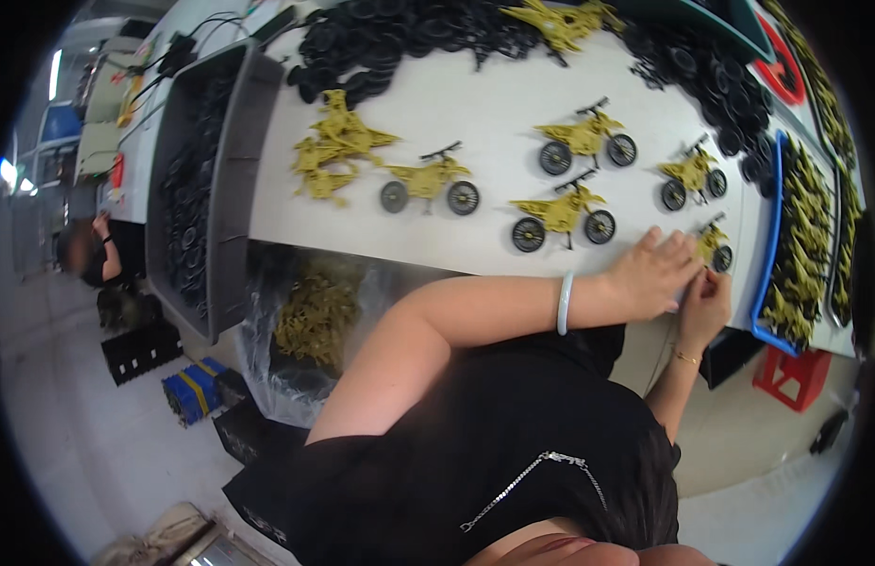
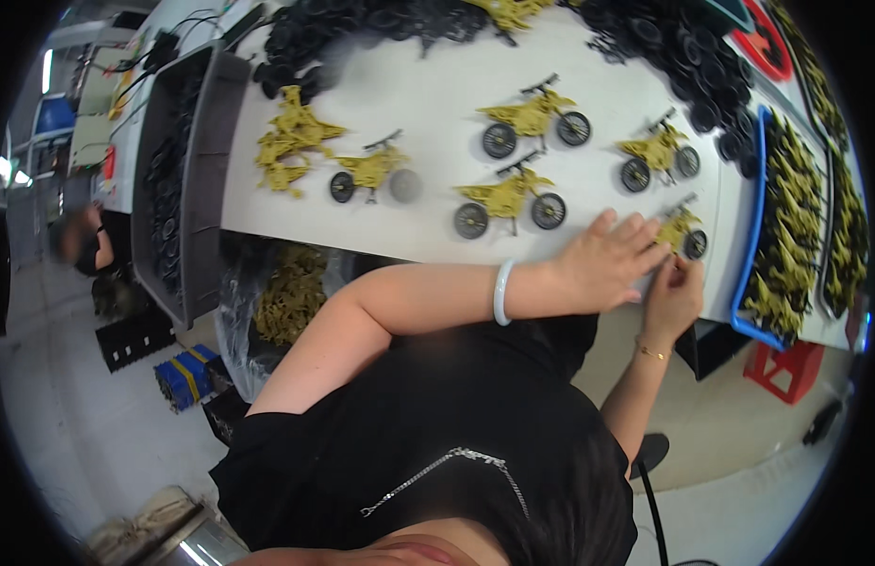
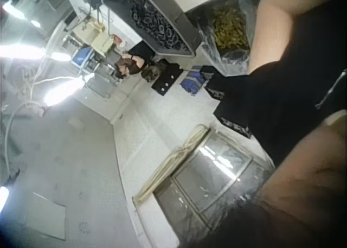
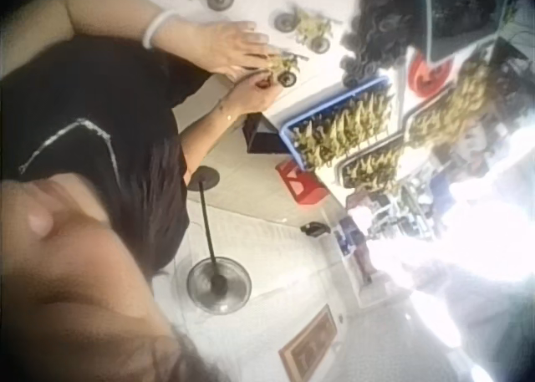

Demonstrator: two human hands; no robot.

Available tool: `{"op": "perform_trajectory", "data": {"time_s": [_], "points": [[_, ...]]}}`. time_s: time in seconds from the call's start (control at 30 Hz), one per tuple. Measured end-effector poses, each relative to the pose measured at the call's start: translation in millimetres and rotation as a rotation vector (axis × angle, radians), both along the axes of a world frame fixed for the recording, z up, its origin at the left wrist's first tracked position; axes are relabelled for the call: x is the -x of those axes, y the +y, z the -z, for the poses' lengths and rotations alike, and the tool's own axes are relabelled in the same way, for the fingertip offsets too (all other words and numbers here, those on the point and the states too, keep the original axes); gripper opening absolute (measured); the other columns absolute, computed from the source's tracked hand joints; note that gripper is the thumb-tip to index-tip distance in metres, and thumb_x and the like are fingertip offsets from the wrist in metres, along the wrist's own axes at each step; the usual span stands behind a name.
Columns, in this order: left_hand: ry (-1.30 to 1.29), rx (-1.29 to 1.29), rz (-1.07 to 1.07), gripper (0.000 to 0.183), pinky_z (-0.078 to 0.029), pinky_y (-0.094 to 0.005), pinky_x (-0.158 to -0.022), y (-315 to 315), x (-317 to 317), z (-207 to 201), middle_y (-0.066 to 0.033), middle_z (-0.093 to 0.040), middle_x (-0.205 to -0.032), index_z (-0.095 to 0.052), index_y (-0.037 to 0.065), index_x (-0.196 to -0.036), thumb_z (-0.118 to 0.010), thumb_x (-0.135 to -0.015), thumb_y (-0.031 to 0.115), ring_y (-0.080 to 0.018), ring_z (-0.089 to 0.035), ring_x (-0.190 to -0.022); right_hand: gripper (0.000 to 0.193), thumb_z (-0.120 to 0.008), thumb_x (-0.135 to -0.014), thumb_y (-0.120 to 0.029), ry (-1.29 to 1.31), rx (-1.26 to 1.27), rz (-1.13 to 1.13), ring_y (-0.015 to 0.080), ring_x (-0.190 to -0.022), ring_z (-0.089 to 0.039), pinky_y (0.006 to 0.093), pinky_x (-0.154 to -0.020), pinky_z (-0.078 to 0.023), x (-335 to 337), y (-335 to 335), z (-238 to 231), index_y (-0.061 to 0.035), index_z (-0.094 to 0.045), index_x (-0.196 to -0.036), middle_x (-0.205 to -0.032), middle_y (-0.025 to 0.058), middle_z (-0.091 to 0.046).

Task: Manually assemble plastic toy motorcycles by attaching wheels and handle components to the frames.

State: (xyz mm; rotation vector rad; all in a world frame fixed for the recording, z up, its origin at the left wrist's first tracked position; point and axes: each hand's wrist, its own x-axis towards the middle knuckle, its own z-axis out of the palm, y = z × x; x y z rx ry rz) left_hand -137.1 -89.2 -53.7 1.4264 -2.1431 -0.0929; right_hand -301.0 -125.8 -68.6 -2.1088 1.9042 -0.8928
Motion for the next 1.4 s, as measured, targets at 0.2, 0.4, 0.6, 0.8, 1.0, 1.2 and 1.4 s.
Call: {"op": "perform_trajectory", "data": {"time_s": [0.2,0.4,0.6,0.8,1.0,1.2,1.4], "points": [[0.24,-0.006,-0.198,0.054,-0.03,-0.0425,-0.098,51,-114,-50,-0.0112,-0.053,-0.121,-0.053,0.01,-0.124,-0.067,-0.073,0.02,-0.029,-0.046,-0.114,0.023,-0.068,-0.082,-0.012,0.049,0.17,0.024,0.0162,-0.067,-0.049,0.0287,-0.063,-0.042,-10,2,-25,-0.0027,-0.062,-0.102,-0.081,0.0072,-0.058],[0.036,-0.002,-0.628,0.049,-0.032,-0.0451,-0.097,121,-227,-44,-0.0131,-0.053,-0.123,-0.054,0.004,-0.121,-0.064,-0.074,0.016,-0.0334,-0.045,-0.116,0.04,-0.072,-0.074,-0.016,-0.028,0.041,-0.82,0.029,-0.11,-0.053,0.0411,-0.094,-0.038,-115,30,-55,-0.0077,-0.062,-0.112,-0.113,0.0079,-0.06],[0.152,-0.095,-0.655,0.044,-0.03,-0.0466,-0.102,138,-235,-24,-0.0185,-0.048,-0.13,-0.058,0.002,-0.117,-0.062,-0.082,0.028,-0.0393,-0.043,-0.118,0.051,-0.07,-0.075,-0.029,0.117,-0.01,-1.026,0.0268,-0.127,-0.043,0.044,-0.105,-0.028,-151,33,-48,-0.0096,-0.058,-0.121,-0.131,0.0069,-0.052],[0.088,-0.153,-0.636,0.044,-0.032,-0.0457,-0.098,123,-216,-38,-0.0171,-0.047,-0.131,-0.059,0.003,-0.118,-0.061,-0.084,0.032,-0.0354,-0.041,-0.119,0.051,-0.067,-0.078,-0.027,0.194,-0.009,-0.915,0.0282,-0.129,-0.041,0.0449,-0.109,-0.023,-122,20,-47,-0.0093,-0.057,-0.124,-0.133,0.0082,-0.052],[-0.201,-0.014,-0.75,0.037,-0.034,-0.0444,-0.095,110,-267,-54,-0.0102,-0.054,-0.119,-0.061,0.008,-0.113,-0.063,-0.077,0.014,-0.0308,-0.046,-0.113,0.044,-0.06,-0.083,-0.026,0.101,0.064,-0.832,0.0308,-0.129,-0.042,0.0463,-0.109,-0.025,-107,19,-36,-0.0079,-0.057,-0.124,-0.131,0.0104,-0.053],[-0.259,-0.049,-0.793,0.036,-0.037,-0.0439,-0.093,112,-338,-54,-0.0074,-0.056,-0.116,-0.064,0.009,-0.107,-0.067,-0.071,0.007,-0.0285,-0.048,-0.111,0.038,-0.06,-0.083,-0.021,0.004,0.105,-0.807,0.0315,-0.121,-0.048,0.0461,-0.105,-0.03,-107,17,-34,-0.0048,-0.059,-0.117,-0.123,0.0111,-0.057],[-0.045,0.012,-0.705,0.027,-0.047,-0.0359,-0.082,108,-356,-52,-0.008,-0.062,-0.106,-0.069,0.008,-0.098,-0.07,-0.071,0.004,-0.028,-0.058,-0.098,0.033,-0.06,-0.084,-0.019,-0.016,0.097,-0.797,0.0319,-0.119,-0.049,0.0446,-0.103,-0.033,-105,16,-31,-0.0037,-0.061,-0.113,-0.12,0.0115,-0.058]]}}
